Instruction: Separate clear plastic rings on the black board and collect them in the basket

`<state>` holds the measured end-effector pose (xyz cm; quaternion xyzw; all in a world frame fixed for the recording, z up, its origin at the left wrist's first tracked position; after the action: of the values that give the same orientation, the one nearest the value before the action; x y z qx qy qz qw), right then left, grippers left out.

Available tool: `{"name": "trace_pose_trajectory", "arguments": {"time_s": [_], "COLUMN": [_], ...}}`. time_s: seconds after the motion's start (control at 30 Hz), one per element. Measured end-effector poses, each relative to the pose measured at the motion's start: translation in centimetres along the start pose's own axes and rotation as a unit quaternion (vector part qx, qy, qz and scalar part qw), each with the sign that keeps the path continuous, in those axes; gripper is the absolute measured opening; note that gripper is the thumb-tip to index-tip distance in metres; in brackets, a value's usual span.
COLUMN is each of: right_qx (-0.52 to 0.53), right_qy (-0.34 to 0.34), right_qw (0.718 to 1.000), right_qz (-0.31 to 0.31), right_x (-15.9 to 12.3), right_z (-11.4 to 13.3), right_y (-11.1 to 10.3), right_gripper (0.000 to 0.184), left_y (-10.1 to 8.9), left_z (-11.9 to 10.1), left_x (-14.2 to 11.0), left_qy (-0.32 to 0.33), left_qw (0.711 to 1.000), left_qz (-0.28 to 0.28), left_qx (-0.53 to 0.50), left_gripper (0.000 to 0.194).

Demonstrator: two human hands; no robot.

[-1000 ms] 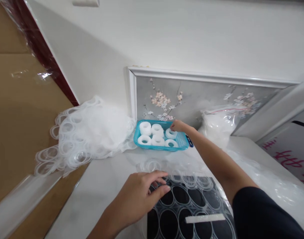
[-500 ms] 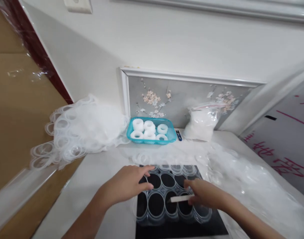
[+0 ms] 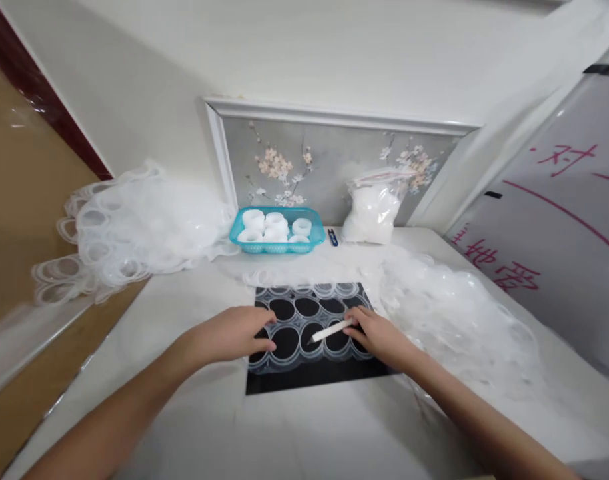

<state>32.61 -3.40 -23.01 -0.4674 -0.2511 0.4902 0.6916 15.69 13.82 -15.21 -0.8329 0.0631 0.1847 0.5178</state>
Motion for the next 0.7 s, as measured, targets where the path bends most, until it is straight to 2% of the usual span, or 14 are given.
{"name": "trace_pose_trajectory", "arguments": {"time_s": [0.1, 0.2, 0.3, 0.4, 0.57, 0.63, 0.7], "right_qx": [0.027, -0.015, -0.041, -0.038, -0.01, -0.024, -0.049], "right_qy": [0.004, -0.008, -0.052, -0.08, -0.089, -0.072, -0.053], "right_qw": [1.0, 1.0, 0.997, 0.996, 0.996, 0.997, 0.997], "right_qz": [0.006, 0.01, 0.025, 0.012, -0.018, -0.027, -0.032], "right_x": [-0.5, -0.6, -0.8, -1.8, -5.0, -6.1, -6.9], "right_z": [-0.4, -0.5, 0.0, 0.4, 0.5, 0.2, -0.3], "right_y": [-0.4, -0.9, -1.0, -1.2, -1.2, -0.8, -0.4], "right_gripper": [0.016, 0.021, 0.026, 0.029, 0.03, 0.031, 0.031], "left_y": [1.7, 3.2, 4.2, 5.1, 6.0, 6.0, 6.1], "left_z": [0.9, 2.0, 2.9, 3.4, 2.7, 2.4, 2.2], "left_x": [-0.9, -2.6, -4.6, -6.0, -6.5, -6.1, -5.6], "left_qy": [0.011, 0.033, 0.039, 0.022, 0.056, 0.075, 0.09], "left_qw": [0.999, 0.999, 0.998, 0.996, 0.99, 0.985, 0.982], "left_qz": [0.01, 0.009, -0.023, -0.062, -0.115, -0.133, -0.136], "left_qx": [0.034, 0.043, 0.041, 0.054, 0.065, 0.075, 0.093], "left_gripper": [0.034, 0.033, 0.032, 0.029, 0.029, 0.033, 0.026]}}
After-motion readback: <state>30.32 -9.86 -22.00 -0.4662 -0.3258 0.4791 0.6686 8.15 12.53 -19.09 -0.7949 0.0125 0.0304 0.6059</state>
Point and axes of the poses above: each hand's wrist, its own x-axis towards the middle knuckle, its own y-axis out of the palm, z = x × y, the point moved 8 cm from there along x, towards the middle knuckle, and after that the axes turned 3 degrees about z, right-handed, at the moved point
